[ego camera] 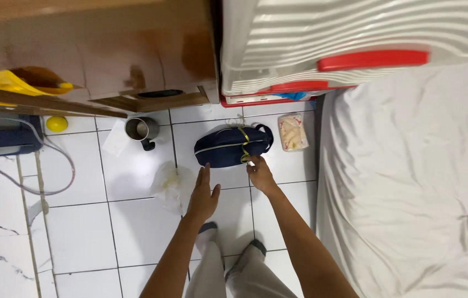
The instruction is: Putting a guitar into its bag and folding a cloth on a bed.
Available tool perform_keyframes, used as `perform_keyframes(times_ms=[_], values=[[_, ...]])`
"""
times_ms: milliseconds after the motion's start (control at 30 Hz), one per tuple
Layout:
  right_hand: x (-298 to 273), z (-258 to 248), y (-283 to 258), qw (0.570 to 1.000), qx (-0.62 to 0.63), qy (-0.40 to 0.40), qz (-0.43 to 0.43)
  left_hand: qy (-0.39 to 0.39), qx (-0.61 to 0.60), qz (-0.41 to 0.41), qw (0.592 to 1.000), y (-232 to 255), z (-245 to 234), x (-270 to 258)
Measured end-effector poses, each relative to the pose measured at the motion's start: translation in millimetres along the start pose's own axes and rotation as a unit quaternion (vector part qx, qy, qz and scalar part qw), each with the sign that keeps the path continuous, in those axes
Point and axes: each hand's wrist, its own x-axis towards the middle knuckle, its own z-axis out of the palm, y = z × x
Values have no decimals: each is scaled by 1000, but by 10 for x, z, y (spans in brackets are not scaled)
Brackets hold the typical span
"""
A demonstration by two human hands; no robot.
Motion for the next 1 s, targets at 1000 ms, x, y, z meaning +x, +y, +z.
perform_keyframes(times_ms=[1000], values=[[-1009,-932,-1087,966,239,-75,-56,-121,-624,-125,762,237,355,188]])
